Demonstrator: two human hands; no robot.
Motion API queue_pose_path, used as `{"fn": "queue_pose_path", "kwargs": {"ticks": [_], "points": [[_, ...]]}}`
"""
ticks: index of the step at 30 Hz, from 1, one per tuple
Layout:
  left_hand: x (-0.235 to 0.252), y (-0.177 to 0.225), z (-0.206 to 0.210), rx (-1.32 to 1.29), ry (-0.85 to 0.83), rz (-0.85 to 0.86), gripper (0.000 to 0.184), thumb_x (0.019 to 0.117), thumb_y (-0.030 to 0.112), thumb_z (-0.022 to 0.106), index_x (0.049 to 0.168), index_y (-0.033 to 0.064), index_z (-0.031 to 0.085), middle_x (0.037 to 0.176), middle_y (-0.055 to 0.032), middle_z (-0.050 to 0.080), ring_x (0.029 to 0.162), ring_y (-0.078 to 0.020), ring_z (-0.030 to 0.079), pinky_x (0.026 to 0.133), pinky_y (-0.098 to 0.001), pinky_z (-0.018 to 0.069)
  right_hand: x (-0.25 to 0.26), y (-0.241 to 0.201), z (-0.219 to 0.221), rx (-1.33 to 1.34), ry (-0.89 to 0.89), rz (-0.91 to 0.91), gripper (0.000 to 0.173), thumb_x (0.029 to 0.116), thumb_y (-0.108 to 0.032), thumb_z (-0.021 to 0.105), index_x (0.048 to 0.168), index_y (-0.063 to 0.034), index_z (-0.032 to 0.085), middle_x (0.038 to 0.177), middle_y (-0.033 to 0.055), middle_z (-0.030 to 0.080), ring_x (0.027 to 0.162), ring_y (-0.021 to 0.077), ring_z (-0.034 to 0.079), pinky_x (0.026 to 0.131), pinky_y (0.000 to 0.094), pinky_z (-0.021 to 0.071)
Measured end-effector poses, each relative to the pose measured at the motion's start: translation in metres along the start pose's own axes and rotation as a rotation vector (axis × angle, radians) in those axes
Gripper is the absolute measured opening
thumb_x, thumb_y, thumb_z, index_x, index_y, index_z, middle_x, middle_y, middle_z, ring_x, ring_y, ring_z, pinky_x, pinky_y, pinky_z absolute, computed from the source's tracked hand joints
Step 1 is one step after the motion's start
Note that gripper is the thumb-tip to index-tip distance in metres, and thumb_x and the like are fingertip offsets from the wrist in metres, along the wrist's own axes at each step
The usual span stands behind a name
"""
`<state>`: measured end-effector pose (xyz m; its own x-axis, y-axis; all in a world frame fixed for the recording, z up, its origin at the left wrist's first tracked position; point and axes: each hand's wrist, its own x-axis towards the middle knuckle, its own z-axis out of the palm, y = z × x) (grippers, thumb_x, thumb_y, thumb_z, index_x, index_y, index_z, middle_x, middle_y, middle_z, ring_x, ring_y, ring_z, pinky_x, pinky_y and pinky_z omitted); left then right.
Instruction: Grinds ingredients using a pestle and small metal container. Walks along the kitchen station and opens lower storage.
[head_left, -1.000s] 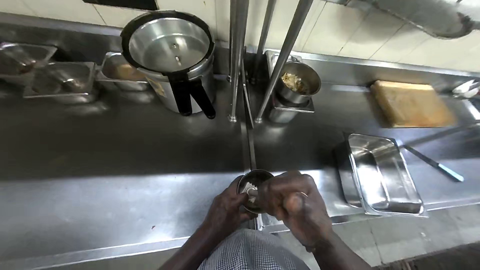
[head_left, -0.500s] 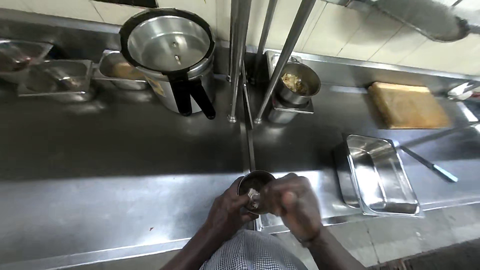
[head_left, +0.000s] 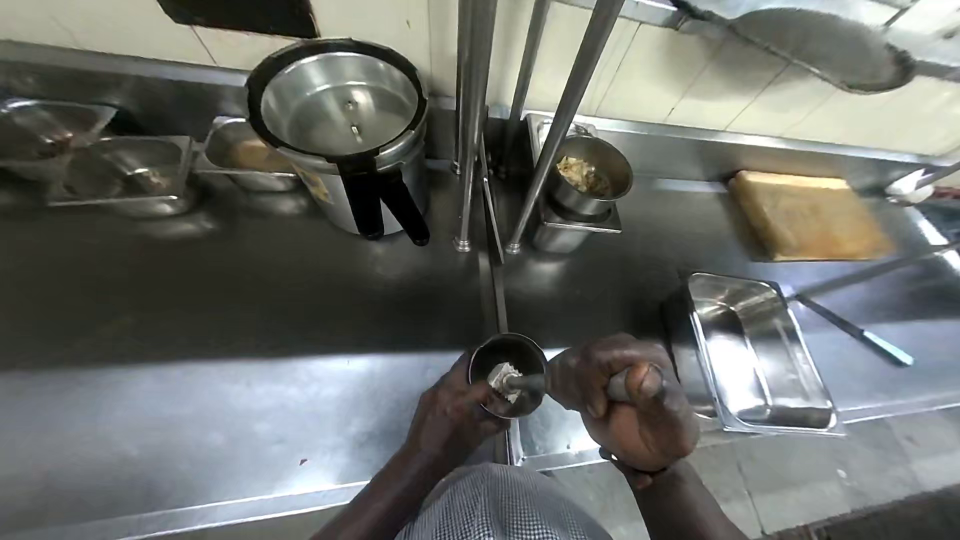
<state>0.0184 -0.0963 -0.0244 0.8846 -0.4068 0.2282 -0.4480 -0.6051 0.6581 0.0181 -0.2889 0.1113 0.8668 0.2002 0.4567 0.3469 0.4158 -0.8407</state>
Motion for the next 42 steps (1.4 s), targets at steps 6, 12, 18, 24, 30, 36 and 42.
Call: {"fn": "queue_pose_path", "kwargs": {"ticks": [6, 12, 18, 24, 30, 36, 42], "points": [[-0.005, 0.003, 0.002, -0.023, -0.034, 0.036, 0.035, 0.0728, 0.04, 0.089, 0.091, 0.0129, 0.077, 0.137, -0.0159, 0.064, 0.108, -0.0259, 0.072, 0.082, -0.0462, 0.0629, 0.001, -0.014, 0.003, -0.073, -0.007, -0.015, 0.049, 0.1029, -0.05, 0.053, 0.069, -0.0145, 0.055, 0.057, -0.0082, 0.044, 0.052, 0.002, 0.046, 0.054, 0.0208, 0.0422], [-0.002, 0.008, -0.004, -0.002, -0.164, -0.059, 0.035, 0.077, 0.046, 0.086, 0.092, 0.0149, 0.078, 0.143, -0.0158, 0.06, 0.111, -0.0263, 0.071, 0.085, -0.0466, 0.0613, -0.019, 0.045, -0.003, -0.198, 0.053, 0.088, 0.054, 0.101, -0.059, 0.052, 0.068, -0.0161, 0.057, 0.057, -0.0105, 0.048, 0.053, -0.0038, 0.047, 0.052, 0.0158, 0.0408], [-0.005, 0.001, 0.0, -0.004, -0.068, 0.014, 0.032, 0.0746, 0.044, 0.087, 0.088, 0.0171, 0.076, 0.139, -0.0139, 0.062, 0.106, -0.0235, 0.073, 0.08, -0.044, 0.0629, -0.013, 0.022, 0.001, -0.142, 0.031, 0.074, 0.053, 0.1031, -0.055, 0.051, 0.068, -0.016, 0.055, 0.056, -0.0099, 0.043, 0.051, -0.0014, 0.044, 0.051, 0.0174, 0.0392], [-0.001, 0.004, 0.0, 0.012, -0.104, -0.004, 0.039, 0.0755, 0.046, 0.086, 0.098, 0.0154, 0.078, 0.139, -0.0152, 0.062, 0.111, -0.0254, 0.071, 0.085, -0.0457, 0.0616, -0.008, 0.039, 0.003, -0.195, 0.041, 0.034, 0.056, 0.1026, -0.058, 0.049, 0.066, -0.0152, 0.054, 0.055, -0.0093, 0.044, 0.051, -0.0018, 0.044, 0.049, 0.0174, 0.0385], [0.0, 0.004, -0.002, 0.012, -0.117, 0.0, 0.039, 0.076, 0.047, 0.085, 0.098, 0.0156, 0.078, 0.14, -0.0146, 0.062, 0.107, -0.0237, 0.072, 0.083, -0.0445, 0.0619, 0.001, 0.048, -0.001, -0.169, 0.043, 0.069, 0.053, 0.1025, -0.055, 0.051, 0.065, -0.0175, 0.053, 0.054, -0.0107, 0.044, 0.051, -0.0017, 0.046, 0.051, 0.0172, 0.0398], [-0.001, 0.004, 0.001, 0.0, -0.096, -0.007, 0.037, 0.0744, 0.044, 0.087, 0.096, 0.0152, 0.078, 0.14, -0.0144, 0.062, 0.106, -0.0239, 0.072, 0.082, -0.044, 0.0623, 0.004, 0.036, 0.006, -0.206, 0.021, 0.02, 0.054, 0.1038, -0.055, 0.048, 0.068, -0.0154, 0.055, 0.056, -0.0095, 0.045, 0.051, -0.0025, 0.045, 0.048, 0.0161, 0.0379], [-0.001, 0.004, -0.003, -0.02, -0.159, -0.073, 0.04, 0.0767, 0.048, 0.086, 0.098, 0.0151, 0.078, 0.143, -0.0103, 0.061, 0.105, -0.0189, 0.072, 0.083, -0.0419, 0.0619, 0.006, 0.056, -0.002, -0.168, 0.032, 0.072, 0.052, 0.1022, -0.054, 0.052, 0.066, -0.0174, 0.054, 0.054, -0.0112, 0.043, 0.05, -0.0029, 0.044, 0.049, 0.0158, 0.0387]]}}
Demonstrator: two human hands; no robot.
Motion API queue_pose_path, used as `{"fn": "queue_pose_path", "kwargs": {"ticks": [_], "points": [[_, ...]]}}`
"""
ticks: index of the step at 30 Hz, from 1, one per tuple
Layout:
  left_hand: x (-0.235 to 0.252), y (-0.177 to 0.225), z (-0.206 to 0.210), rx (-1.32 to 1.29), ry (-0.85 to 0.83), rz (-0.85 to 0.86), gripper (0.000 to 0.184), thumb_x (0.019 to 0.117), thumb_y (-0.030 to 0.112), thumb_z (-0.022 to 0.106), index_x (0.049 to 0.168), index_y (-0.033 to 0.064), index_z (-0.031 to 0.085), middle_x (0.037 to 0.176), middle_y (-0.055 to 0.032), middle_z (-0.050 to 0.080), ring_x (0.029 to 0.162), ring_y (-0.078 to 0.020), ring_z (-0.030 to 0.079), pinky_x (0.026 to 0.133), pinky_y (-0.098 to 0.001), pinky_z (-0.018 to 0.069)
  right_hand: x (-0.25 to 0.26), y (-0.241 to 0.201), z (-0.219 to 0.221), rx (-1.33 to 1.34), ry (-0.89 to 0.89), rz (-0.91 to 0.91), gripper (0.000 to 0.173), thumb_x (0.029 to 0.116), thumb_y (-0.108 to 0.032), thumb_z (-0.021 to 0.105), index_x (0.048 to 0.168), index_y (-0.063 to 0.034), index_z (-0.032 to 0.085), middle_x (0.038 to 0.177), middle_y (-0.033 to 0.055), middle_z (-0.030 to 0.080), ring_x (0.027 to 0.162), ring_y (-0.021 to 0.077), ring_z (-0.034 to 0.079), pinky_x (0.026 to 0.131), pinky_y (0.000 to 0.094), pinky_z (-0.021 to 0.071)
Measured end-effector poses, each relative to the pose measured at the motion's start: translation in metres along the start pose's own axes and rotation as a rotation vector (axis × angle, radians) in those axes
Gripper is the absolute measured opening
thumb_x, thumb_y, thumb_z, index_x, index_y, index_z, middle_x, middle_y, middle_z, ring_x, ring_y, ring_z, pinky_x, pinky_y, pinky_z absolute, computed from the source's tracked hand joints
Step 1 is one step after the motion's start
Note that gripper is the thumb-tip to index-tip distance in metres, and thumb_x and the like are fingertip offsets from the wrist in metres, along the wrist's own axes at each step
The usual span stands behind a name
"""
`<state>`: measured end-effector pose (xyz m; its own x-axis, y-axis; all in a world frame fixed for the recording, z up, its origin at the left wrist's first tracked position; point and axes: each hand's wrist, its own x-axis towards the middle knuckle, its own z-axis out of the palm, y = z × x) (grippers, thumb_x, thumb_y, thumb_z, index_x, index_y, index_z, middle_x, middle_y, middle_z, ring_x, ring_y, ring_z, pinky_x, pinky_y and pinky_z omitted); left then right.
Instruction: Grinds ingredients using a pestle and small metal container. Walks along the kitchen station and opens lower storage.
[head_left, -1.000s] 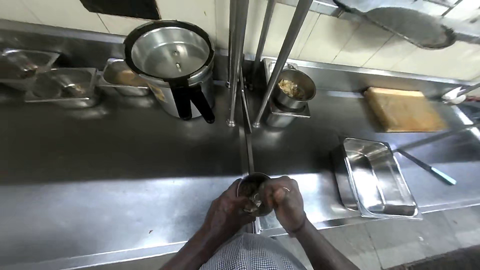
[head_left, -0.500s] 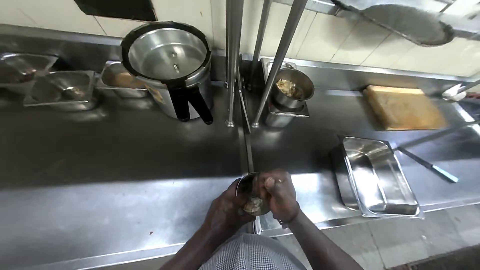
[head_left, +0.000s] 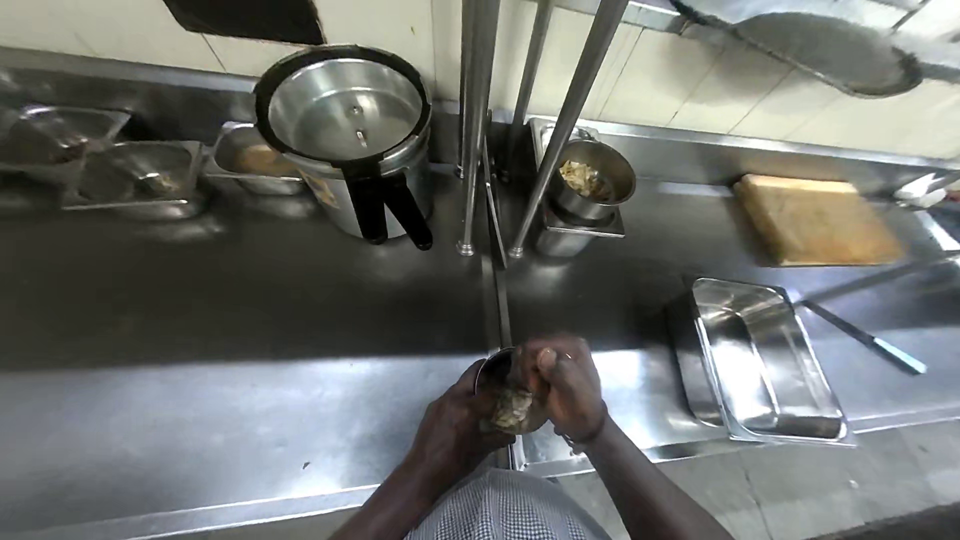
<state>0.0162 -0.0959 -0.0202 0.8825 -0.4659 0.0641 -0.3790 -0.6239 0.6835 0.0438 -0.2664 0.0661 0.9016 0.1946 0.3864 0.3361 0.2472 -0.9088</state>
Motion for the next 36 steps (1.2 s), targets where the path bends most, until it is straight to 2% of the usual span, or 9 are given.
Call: {"fn": "queue_pose_path", "kwargs": {"ticks": [4, 7, 9, 11, 17, 20, 23, 30, 36], "points": [[-0.005, -0.005, 0.006, -0.012, 0.125, 0.08, 0.036, 0.0728, 0.04, 0.089, 0.096, 0.0151, 0.077, 0.14, -0.0131, 0.062, 0.11, -0.0223, 0.071, 0.083, -0.0434, 0.0629, -0.003, -0.053, 0.006, -0.054, -0.066, -0.038, 0.055, 0.1049, -0.053, 0.047, 0.066, -0.0145, 0.049, 0.056, -0.008, 0.04, 0.05, -0.0004, 0.04, 0.048, 0.0174, 0.0355], [-0.004, -0.002, 0.004, -0.003, 0.112, 0.047, 0.034, 0.073, 0.042, 0.088, 0.088, 0.0147, 0.075, 0.137, -0.0125, 0.064, 0.104, -0.0221, 0.073, 0.079, -0.044, 0.0631, -0.012, -0.037, 0.001, -0.073, -0.029, -0.034, 0.056, 0.104, -0.053, 0.049, 0.064, -0.0143, 0.051, 0.055, -0.0081, 0.042, 0.05, -0.0009, 0.042, 0.048, 0.0172, 0.0363], [-0.003, 0.004, 0.001, 0.009, 0.008, -0.009, 0.038, 0.0778, 0.046, 0.085, 0.095, 0.0136, 0.077, 0.143, -0.014, 0.061, 0.107, -0.0246, 0.072, 0.083, -0.046, 0.0615, -0.018, -0.009, -0.006, -0.075, 0.025, -0.002, 0.054, 0.1024, -0.057, 0.05, 0.066, -0.0172, 0.055, 0.056, -0.0111, 0.045, 0.051, -0.0041, 0.046, 0.049, 0.0143, 0.0396], [-0.003, 0.005, 0.003, 0.029, 0.036, 0.018, 0.038, 0.0774, 0.048, 0.084, 0.095, 0.0138, 0.077, 0.14, -0.0153, 0.062, 0.108, -0.0257, 0.072, 0.083, -0.0461, 0.0618, -0.018, -0.004, -0.007, -0.047, 0.032, 0.009, 0.053, 0.1024, -0.057, 0.051, 0.066, -0.0178, 0.055, 0.055, -0.0115, 0.045, 0.052, -0.0036, 0.046, 0.051, 0.0151, 0.0404], [-0.011, -0.003, 0.004, 0.054, 0.165, 0.078, 0.033, 0.0721, 0.042, 0.089, 0.089, 0.0164, 0.077, 0.136, -0.0166, 0.064, 0.103, -0.0258, 0.074, 0.077, -0.0449, 0.0634, -0.016, -0.062, 0.001, -0.016, -0.065, -0.03, 0.055, 0.1047, -0.053, 0.048, 0.066, -0.014, 0.048, 0.055, -0.0072, 0.039, 0.051, 0.0008, 0.04, 0.05, 0.0192, 0.0359], [-0.009, 0.0, 0.002, 0.081, 0.119, 0.017, 0.035, 0.0735, 0.045, 0.088, 0.092, 0.0176, 0.077, 0.137, -0.0159, 0.064, 0.103, -0.0263, 0.074, 0.078, -0.0461, 0.063, -0.02, -0.032, 0.001, -0.048, -0.01, -0.003, 0.054, 0.1035, -0.054, 0.05, 0.068, -0.0143, 0.057, 0.057, -0.0092, 0.046, 0.052, -0.0029, 0.045, 0.05, 0.0156, 0.0391], [-0.005, 0.004, 0.0, 0.104, 0.054, -0.04, 0.038, 0.0761, 0.049, 0.085, 0.095, 0.0168, 0.078, 0.14, -0.0145, 0.062, 0.103, -0.0269, 0.074, 0.08, -0.0479, 0.0621, -0.018, 0.001, -0.004, -0.033, 0.033, 0.029, 0.054, 0.1017, -0.057, 0.052, 0.065, -0.0173, 0.053, 0.054, -0.0111, 0.043, 0.05, -0.0029, 0.044, 0.05, 0.0158, 0.0387], [-0.008, -0.007, 0.003, 0.064, 0.186, 0.069, 0.031, 0.0741, 0.042, 0.088, 0.087, 0.0174, 0.075, 0.138, -0.0161, 0.062, 0.101, -0.0258, 0.074, 0.074, -0.0456, 0.0635, -0.012, -0.058, 0.005, 0.024, -0.093, 0.004, 0.055, 0.1042, -0.055, 0.048, 0.066, -0.0141, 0.05, 0.056, -0.0082, 0.039, 0.052, -0.0011, 0.041, 0.05, 0.0173, 0.0348], [-0.003, -0.002, 0.0, 0.07, 0.058, 0.027, 0.032, 0.077, 0.044, 0.086, 0.094, 0.0181, 0.078, 0.142, -0.0157, 0.06, 0.104, -0.0262, 0.073, 0.08, -0.0465, 0.0625, -0.021, 0.0, -0.001, 0.049, -0.018, 0.072, 0.054, 0.1011, -0.058, 0.052, 0.066, -0.0169, 0.055, 0.056, -0.0116, 0.046, 0.053, -0.0046, 0.046, 0.051, 0.0145, 0.0395]]}}
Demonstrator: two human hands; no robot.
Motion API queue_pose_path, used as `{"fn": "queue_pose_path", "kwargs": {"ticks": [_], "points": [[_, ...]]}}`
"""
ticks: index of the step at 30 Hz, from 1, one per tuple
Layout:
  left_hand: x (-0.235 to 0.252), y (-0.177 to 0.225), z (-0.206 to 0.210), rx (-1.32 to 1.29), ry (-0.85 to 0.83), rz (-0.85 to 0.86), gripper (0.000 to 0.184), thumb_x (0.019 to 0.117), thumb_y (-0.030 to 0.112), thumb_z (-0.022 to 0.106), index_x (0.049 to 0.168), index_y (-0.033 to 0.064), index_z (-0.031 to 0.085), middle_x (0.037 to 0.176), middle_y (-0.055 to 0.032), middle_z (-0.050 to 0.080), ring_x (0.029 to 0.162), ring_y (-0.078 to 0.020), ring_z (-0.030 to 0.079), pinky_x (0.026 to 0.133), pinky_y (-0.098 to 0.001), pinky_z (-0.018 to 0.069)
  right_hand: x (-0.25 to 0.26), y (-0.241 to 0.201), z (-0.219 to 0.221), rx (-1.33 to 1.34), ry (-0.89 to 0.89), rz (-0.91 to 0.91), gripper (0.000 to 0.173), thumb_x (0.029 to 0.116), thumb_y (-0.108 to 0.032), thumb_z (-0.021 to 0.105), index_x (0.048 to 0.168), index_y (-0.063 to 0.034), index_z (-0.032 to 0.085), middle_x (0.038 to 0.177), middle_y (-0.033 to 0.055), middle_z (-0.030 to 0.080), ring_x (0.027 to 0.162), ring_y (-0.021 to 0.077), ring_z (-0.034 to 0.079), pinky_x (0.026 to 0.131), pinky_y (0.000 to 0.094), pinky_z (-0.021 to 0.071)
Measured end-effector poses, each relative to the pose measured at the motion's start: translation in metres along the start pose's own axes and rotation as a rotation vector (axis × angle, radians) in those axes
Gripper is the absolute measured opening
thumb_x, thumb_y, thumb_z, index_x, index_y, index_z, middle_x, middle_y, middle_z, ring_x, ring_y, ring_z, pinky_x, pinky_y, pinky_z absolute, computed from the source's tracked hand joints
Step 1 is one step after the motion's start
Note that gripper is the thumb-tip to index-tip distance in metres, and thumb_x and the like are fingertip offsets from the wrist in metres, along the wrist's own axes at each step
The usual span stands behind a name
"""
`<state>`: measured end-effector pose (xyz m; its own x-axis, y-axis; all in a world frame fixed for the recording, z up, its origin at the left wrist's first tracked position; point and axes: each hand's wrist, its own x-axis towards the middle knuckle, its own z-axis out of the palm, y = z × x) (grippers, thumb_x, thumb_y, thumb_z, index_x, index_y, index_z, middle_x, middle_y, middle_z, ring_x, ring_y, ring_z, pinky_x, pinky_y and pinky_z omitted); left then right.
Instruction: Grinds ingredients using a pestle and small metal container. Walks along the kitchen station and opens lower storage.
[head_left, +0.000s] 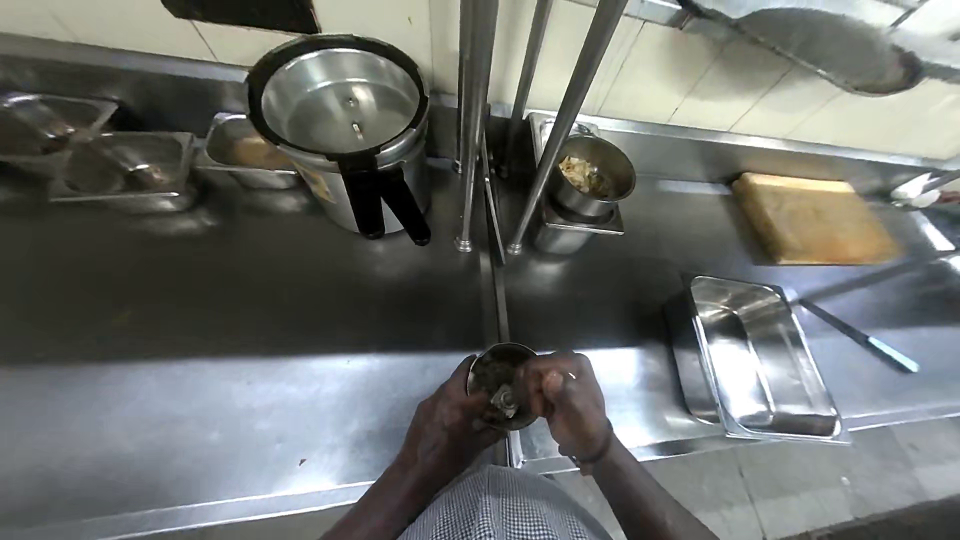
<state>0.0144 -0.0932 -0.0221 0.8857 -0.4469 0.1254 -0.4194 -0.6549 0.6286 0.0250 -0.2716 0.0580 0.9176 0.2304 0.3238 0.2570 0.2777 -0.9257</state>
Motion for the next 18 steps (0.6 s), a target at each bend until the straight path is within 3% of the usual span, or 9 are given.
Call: {"fn": "queue_pose_path", "kwargs": {"ticks": [7, 11, 13, 18], "points": [[-0.003, -0.006, 0.004, -0.017, 0.081, 0.084, 0.029, 0.0747, 0.039, 0.089, 0.087, 0.0171, 0.075, 0.14, -0.0177, 0.061, 0.108, -0.027, 0.072, 0.078, -0.0453, 0.0635, 0.002, -0.053, 0.003, -0.03, -0.079, -0.069, 0.054, 0.1041, -0.053, 0.049, 0.068, -0.0132, 0.052, 0.057, -0.0082, 0.041, 0.053, -0.0011, 0.042, 0.052, 0.0175, 0.0364], [0.003, 0.001, 0.002, -0.039, -0.044, 0.004, 0.034, 0.078, 0.044, 0.086, 0.092, 0.0141, 0.077, 0.144, -0.0156, 0.059, 0.113, -0.0254, 0.071, 0.087, -0.0453, 0.0615, 0.001, -0.01, -0.009, -0.092, 0.054, -0.057, 0.052, 0.1019, -0.057, 0.051, 0.068, -0.0183, 0.057, 0.057, -0.012, 0.046, 0.052, -0.0051, 0.045, 0.049, 0.0138, 0.0382], [0.006, 0.005, 0.001, -0.028, -0.075, -0.02, 0.036, 0.0778, 0.046, 0.086, 0.089, 0.0128, 0.076, 0.145, -0.015, 0.058, 0.112, -0.0252, 0.071, 0.086, -0.0451, 0.0613, 0.003, -0.004, -0.013, -0.069, 0.082, -0.041, 0.05, 0.1012, -0.057, 0.053, 0.067, -0.0198, 0.057, 0.055, -0.0129, 0.045, 0.051, -0.0047, 0.046, 0.05, 0.0141, 0.0396], [0.001, -0.001, 0.003, -0.058, -0.045, 0.057, 0.034, 0.0767, 0.045, 0.086, 0.09, 0.0156, 0.075, 0.142, -0.0147, 0.06, 0.113, -0.0241, 0.07, 0.085, -0.0442, 0.0619, 0.003, -0.044, -0.01, -0.059, 0.025, -0.089, 0.053, 0.1036, -0.054, 0.05, 0.067, -0.0165, 0.054, 0.056, -0.0096, 0.042, 0.051, -0.0009, 0.044, 0.051, 0.0175, 0.0392]]}}
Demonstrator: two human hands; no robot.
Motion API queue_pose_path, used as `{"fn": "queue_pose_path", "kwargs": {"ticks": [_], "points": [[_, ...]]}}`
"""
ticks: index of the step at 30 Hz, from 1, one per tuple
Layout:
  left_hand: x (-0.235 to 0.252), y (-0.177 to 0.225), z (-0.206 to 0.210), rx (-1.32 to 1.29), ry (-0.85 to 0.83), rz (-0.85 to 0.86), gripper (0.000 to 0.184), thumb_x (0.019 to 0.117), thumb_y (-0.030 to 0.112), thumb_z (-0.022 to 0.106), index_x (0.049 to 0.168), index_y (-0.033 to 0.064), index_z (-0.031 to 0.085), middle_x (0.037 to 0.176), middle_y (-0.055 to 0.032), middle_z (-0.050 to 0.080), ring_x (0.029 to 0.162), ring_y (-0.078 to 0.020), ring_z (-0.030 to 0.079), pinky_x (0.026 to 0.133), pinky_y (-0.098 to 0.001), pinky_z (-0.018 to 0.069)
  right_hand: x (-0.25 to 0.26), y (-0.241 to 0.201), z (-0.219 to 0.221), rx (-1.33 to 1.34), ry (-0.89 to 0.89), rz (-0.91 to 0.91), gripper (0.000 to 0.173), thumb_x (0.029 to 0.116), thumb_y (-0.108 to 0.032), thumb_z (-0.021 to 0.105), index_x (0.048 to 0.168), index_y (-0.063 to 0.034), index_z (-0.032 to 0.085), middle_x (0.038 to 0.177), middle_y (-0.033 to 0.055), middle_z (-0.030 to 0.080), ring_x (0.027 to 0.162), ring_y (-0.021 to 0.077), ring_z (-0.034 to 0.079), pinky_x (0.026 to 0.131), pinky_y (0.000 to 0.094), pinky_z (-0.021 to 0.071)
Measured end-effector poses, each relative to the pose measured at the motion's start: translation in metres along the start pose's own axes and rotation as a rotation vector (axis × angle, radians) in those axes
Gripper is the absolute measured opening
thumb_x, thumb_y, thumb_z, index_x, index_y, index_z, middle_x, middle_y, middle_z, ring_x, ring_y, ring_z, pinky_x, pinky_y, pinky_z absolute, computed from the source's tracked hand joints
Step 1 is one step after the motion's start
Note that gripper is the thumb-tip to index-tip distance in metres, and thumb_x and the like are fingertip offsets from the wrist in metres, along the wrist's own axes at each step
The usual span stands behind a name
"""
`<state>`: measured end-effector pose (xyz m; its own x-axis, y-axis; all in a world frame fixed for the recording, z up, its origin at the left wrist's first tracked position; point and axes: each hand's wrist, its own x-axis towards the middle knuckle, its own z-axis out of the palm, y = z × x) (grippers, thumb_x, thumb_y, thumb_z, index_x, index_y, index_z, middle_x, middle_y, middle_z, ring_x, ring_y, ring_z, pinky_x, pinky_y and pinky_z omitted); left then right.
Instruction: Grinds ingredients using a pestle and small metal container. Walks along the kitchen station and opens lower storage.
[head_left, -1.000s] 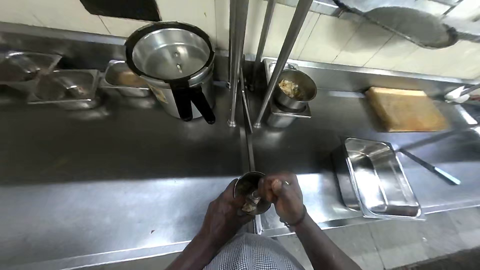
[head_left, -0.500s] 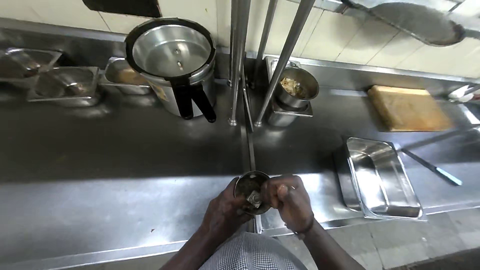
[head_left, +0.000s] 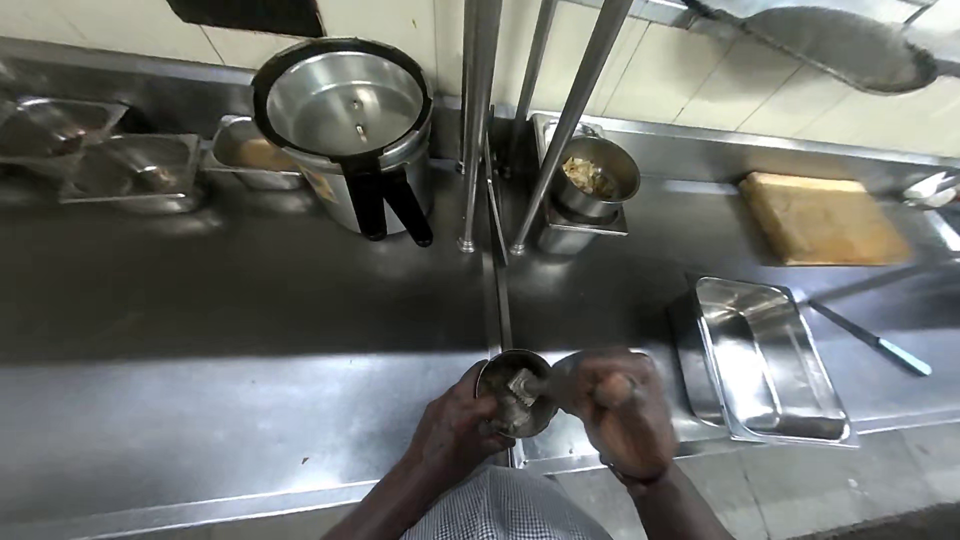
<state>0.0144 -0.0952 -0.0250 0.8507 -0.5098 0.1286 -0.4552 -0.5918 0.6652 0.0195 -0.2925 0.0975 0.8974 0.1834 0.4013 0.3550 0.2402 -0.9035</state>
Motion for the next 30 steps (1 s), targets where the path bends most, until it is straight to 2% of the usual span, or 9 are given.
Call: {"fn": "queue_pose_path", "kwargs": {"ticks": [2, 7, 9, 14, 16, 19, 23, 27, 30], "points": [[-0.004, -0.002, 0.003, -0.033, 0.034, 0.043, 0.035, 0.0761, 0.044, 0.087, 0.091, 0.0149, 0.075, 0.142, -0.014, 0.06, 0.115, -0.0225, 0.07, 0.086, -0.0424, 0.0623, 0.001, -0.01, 0.003, -0.026, -0.026, -0.025, 0.055, 0.1044, -0.054, 0.048, 0.066, -0.0144, 0.051, 0.056, -0.0074, 0.042, 0.051, 0.0012, 0.043, 0.051, 0.0195, 0.0387], [0.007, 0.01, -0.002, -0.039, -0.064, -0.01, 0.036, 0.0799, 0.048, 0.083, 0.097, 0.0163, 0.077, 0.142, -0.0068, 0.061, 0.103, -0.0157, 0.072, 0.082, -0.0401, 0.0623, -0.001, 0.043, 0.003, -0.033, 0.032, 0.024, 0.054, 0.1021, -0.057, 0.051, 0.067, -0.0163, 0.055, 0.055, -0.0105, 0.045, 0.05, -0.0039, 0.045, 0.048, 0.0144, 0.0382], [0.006, 0.009, -0.003, -0.028, -0.076, -0.009, 0.038, 0.0802, 0.049, 0.082, 0.094, 0.0143, 0.077, 0.143, -0.0093, 0.06, 0.101, -0.0178, 0.073, 0.081, -0.0413, 0.0621, 0.001, 0.043, 0.005, -0.011, 0.015, 0.021, 0.054, 0.1023, -0.055, 0.052, 0.066, -0.0158, 0.054, 0.054, -0.0101, 0.044, 0.049, -0.0031, 0.045, 0.048, 0.0151, 0.0385], [-0.001, 0.004, -0.002, -0.027, -0.063, -0.008, 0.037, 0.0785, 0.046, 0.084, 0.098, 0.0156, 0.076, 0.146, -0.0133, 0.058, 0.118, -0.0226, 0.068, 0.09, -0.0432, 0.0604, 0.007, -0.004, 0.014, -0.011, -0.033, -0.036, 0.054, 0.1045, -0.053, 0.048, 0.067, -0.0142, 0.051, 0.056, -0.0081, 0.04, 0.05, -0.0009, 0.042, 0.049, 0.0167, 0.0368], [-0.001, 0.002, 0.0, -0.024, -0.02, 0.015, 0.037, 0.0774, 0.045, 0.085, 0.098, 0.0153, 0.077, 0.141, -0.0124, 0.061, 0.11, -0.021, 0.071, 0.086, -0.0423, 0.0616, 0.008, -0.001, 0.02, 0.001, -0.027, -0.039, 0.054, 0.1042, -0.053, 0.049, 0.068, -0.0137, 0.054, 0.056, -0.0077, 0.044, 0.051, -0.001, 0.045, 0.049, 0.0169, 0.0393], [0.003, 0.003, -0.003, -0.047, -0.027, -0.002, 0.039, 0.0776, 0.049, 0.084, 0.096, 0.0156, 0.078, 0.132, -0.01, 0.066, 0.097, -0.0168, 0.073, 0.079, -0.0395, 0.0619, 0.006, 0.043, 0.019, 0.008, -0.013, 0.041, 0.053, 0.1006, -0.058, 0.053, 0.068, -0.0163, 0.056, 0.055, -0.0098, 0.045, 0.05, -0.0029, 0.044, 0.048, 0.0159, 0.038], [0.0, -0.001, -0.003, -0.049, -0.002, 0.037, 0.039, 0.0779, 0.049, 0.083, 0.098, 0.0155, 0.077, 0.127, -0.009, 0.068, 0.096, -0.0163, 0.072, 0.08, -0.0393, 0.0618, 0.014, 0.043, 0.019, 0.025, -0.057, 0.052, 0.054, 0.1019, -0.053, 0.053, 0.065, -0.0149, 0.053, 0.054, -0.0093, 0.043, 0.05, -0.0019, 0.044, 0.049, 0.017, 0.0383], [-0.001, 0.005, -0.006, -0.068, 0.006, -0.01, 0.038, 0.0769, 0.041, 0.085, 0.101, 0.0127, 0.077, 0.137, -0.0152, 0.064, 0.103, -0.0233, 0.073, 0.084, -0.0445, 0.0616, 0.015, -0.001, 0.028, 0.045, -0.105, -0.016, 0.056, 0.1031, -0.055, 0.051, 0.067, -0.0117, 0.051, 0.056, -0.0071, 0.043, 0.051, -0.0016, 0.044, 0.049, 0.016, 0.0375], [0.002, 0.004, -0.007, -0.061, -0.022, -0.028, 0.038, 0.0773, 0.044, 0.086, 0.098, 0.0128, 0.077, 0.137, -0.0134, 0.064, 0.101, -0.0223, 0.073, 0.084, -0.045, 0.0615, 0.012, 0.027, 0.024, 0.025, -0.084, 0.007, 0.055, 0.1015, -0.056, 0.053, 0.066, -0.0135, 0.054, 0.055, -0.0085, 0.045, 0.051, -0.0029, 0.045, 0.049, 0.0155, 0.0388]]}}
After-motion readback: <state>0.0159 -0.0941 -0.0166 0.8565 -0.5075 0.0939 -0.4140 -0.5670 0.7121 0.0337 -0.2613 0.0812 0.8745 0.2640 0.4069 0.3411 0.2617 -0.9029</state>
